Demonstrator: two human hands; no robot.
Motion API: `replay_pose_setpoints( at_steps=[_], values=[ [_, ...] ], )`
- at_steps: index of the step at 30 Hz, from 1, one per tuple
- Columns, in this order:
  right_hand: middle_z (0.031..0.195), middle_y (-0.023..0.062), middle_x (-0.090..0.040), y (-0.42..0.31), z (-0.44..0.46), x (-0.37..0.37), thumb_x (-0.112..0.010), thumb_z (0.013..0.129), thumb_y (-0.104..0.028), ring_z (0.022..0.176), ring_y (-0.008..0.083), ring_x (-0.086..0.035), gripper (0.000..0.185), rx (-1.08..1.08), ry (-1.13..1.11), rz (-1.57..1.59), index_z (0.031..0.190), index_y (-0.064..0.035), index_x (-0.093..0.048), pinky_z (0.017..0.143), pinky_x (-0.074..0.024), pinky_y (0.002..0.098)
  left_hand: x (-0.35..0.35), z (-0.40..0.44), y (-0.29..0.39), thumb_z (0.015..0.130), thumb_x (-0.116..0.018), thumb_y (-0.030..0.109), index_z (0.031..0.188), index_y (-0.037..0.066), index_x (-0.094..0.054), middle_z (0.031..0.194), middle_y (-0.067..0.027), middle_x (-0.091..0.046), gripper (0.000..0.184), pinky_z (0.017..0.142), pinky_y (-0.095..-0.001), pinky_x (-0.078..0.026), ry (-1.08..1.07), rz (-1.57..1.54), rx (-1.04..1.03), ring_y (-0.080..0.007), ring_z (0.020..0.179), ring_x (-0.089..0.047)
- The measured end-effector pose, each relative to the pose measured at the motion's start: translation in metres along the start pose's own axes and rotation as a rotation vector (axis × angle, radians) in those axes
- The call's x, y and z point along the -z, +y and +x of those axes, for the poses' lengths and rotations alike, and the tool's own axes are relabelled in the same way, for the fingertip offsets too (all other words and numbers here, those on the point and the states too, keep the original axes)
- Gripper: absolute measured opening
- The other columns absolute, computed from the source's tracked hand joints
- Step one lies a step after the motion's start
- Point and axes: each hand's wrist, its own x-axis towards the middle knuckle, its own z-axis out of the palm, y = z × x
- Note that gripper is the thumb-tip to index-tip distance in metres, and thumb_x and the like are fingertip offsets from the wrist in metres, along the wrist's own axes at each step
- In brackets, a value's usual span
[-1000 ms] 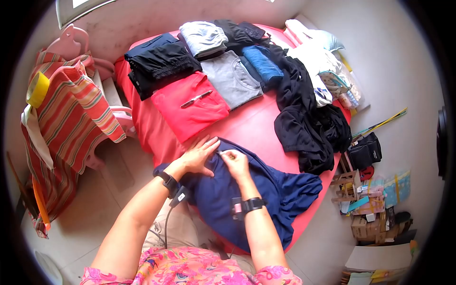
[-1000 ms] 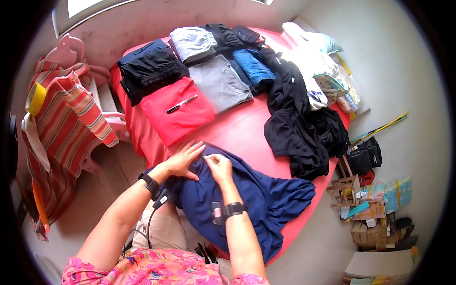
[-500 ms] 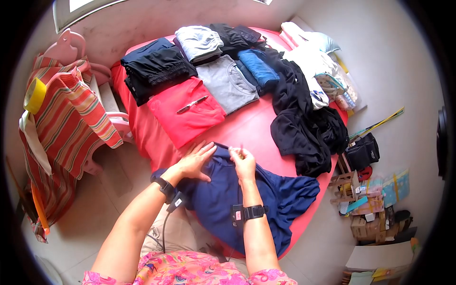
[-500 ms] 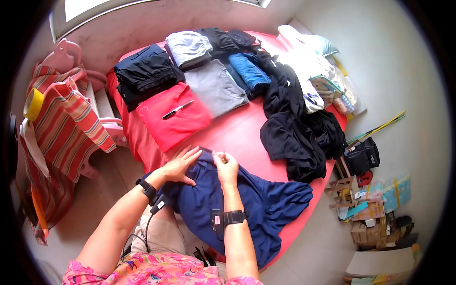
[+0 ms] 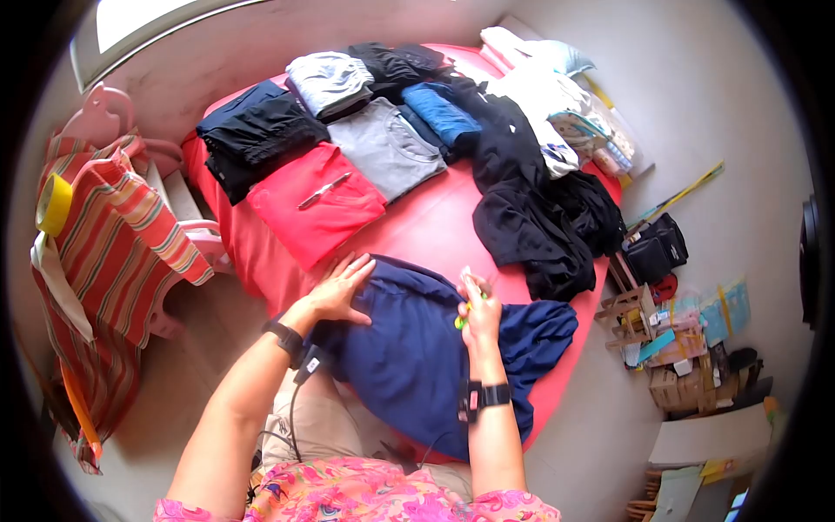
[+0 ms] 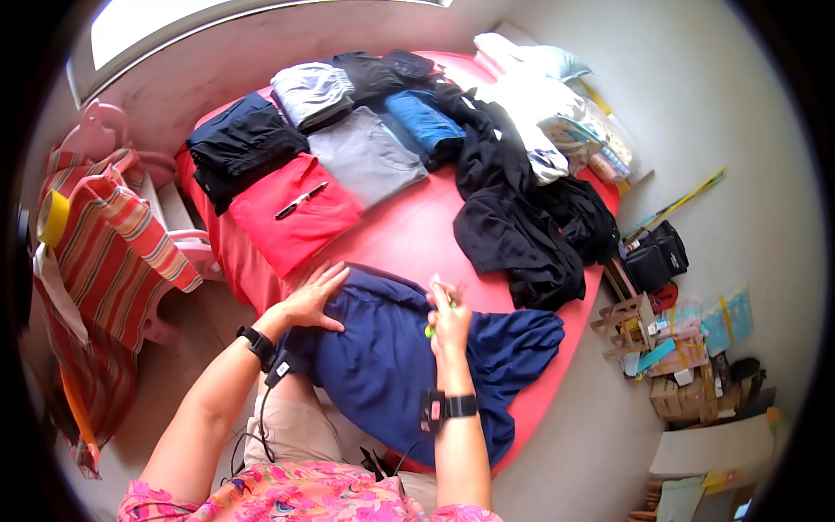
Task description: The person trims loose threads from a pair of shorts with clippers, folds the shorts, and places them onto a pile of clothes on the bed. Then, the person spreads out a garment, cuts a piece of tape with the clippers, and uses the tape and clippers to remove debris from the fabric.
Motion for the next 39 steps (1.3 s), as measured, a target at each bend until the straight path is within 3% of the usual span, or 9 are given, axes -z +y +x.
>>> replay_pose_setpoints(
  at_steps=[7,10,14,19,24,27,31,35,39],
  values=[
    [0.075,-0.0034,-0.058,0.036,-0.035,0.058,-0.069,0.085,-0.009,0.068,0.0035,-0.049,0.008,0.321,0.178,-0.260,0.086,-0.0017,-0.065,0.064,-0.0422,0.0197,-0.018,0.024,0.061,0.075,-0.071,0.025,0.115,0.005,-0.055,0.130,-0.0157,-0.047,0.047,0.111,-0.0525,-0.023,0.503,0.402,-0.106,-0.0333,0.129,-0.038],
    [0.074,-0.0005,-0.061,0.039,-0.029,0.039,-0.069,0.083,-0.010,0.067,0.0049,-0.052,0.012,0.402,0.134,-0.476,0.086,0.0013,-0.064,0.063,-0.0456,0.0234,-0.031,0.043,0.077,0.079,-0.065,0.017,0.099,0.006,-0.058,0.118,-0.0124,-0.054,0.024,0.107,-0.0501,-0.031,0.064,0.275,-0.420,-0.0295,0.118,-0.049],
    [0.078,0.0149,-0.063,0.035,-0.018,0.013,-0.066,0.085,-0.016,0.068,0.0287,-0.063,0.017,0.501,0.128,-0.668,0.082,0.0006,-0.062,0.063,-0.0488,0.0359,-0.039,0.058,0.073,0.080,-0.064,0.040,0.131,0.009,-0.049,0.141,-0.0076,-0.044,0.061,0.113,-0.0496,-0.020,0.071,0.412,-0.430,-0.0273,0.136,-0.032],
    [0.088,0.0090,-0.063,0.062,-0.001,0.011,-0.067,0.081,-0.015,0.086,0.0292,-0.060,0.008,0.534,-0.010,-1.216,0.084,-0.0086,-0.063,0.075,-0.0491,0.0402,-0.043,0.081,0.051,0.070,-0.065,0.065,0.143,0.010,-0.035,0.148,-0.0089,-0.035,0.096,0.114,-0.0487,-0.017,-0.034,0.292,-0.305,-0.0299,0.141,-0.023],
    [0.079,0.0029,-0.065,0.073,0.051,0.040,-0.069,0.081,-0.010,0.069,0.0144,-0.060,0.008,0.068,-0.271,-0.614,0.083,-0.0029,-0.066,0.067,-0.0484,0.0284,-0.046,0.081,0.048,0.064,-0.067,0.068,0.143,0.008,-0.035,0.149,-0.0105,-0.034,0.104,0.114,-0.0482,-0.017,-0.033,0.258,-0.276,-0.0301,0.141,-0.024],
    [0.075,-0.0016,-0.061,0.010,0.026,0.029,-0.068,0.085,-0.012,0.067,0.0085,-0.055,0.011,-0.040,0.150,-0.271,0.084,-0.0012,-0.066,0.063,-0.0453,0.0233,-0.049,0.082,0.048,0.062,-0.068,0.069,0.143,0.007,-0.034,0.149,-0.0117,-0.033,0.108,0.115,-0.0482,-0.017,-0.036,0.229,-0.261,-0.0301,0.140,-0.024],
    [0.068,0.0009,-0.059,0.036,0.028,0.023,-0.068,0.086,-0.019,0.056,0.0137,-0.054,0.015,0.622,0.150,-0.574,0.085,-0.0038,-0.065,0.055,-0.0454,0.0271,-0.045,0.083,0.049,0.060,-0.074,0.061,0.143,0.007,-0.035,0.149,-0.0090,-0.033,0.106,0.116,-0.0461,-0.015,-0.041,0.186,-0.233,-0.0275,0.141,-0.024],
    [0.089,0.0075,-0.062,0.061,0.011,0.019,-0.066,0.079,-0.013,0.092,0.0291,-0.059,0.005,0.564,-0.043,-1.209,0.082,-0.0101,-0.062,0.076,-0.0505,0.0401,-0.042,0.083,0.051,0.060,-0.074,0.062,0.143,0.008,-0.035,0.149,-0.0087,-0.033,0.107,0.115,-0.0474,-0.016,-0.049,0.188,-0.239,-0.0277,0.141,-0.023],
    [0.077,0.0119,-0.067,0.044,0.043,0.041,-0.066,0.084,-0.023,0.071,0.0246,-0.065,0.018,0.238,-0.066,-0.799,0.082,-0.0045,-0.066,0.065,-0.0499,0.0361,-0.043,0.084,0.050,0.060,-0.073,0.063,0.143,0.008,-0.035,0.150,-0.0087,-0.032,0.107,0.115,-0.0476,-0.016,-0.052,0.186,-0.216,-0.0279,0.141,-0.023]
  ],
)
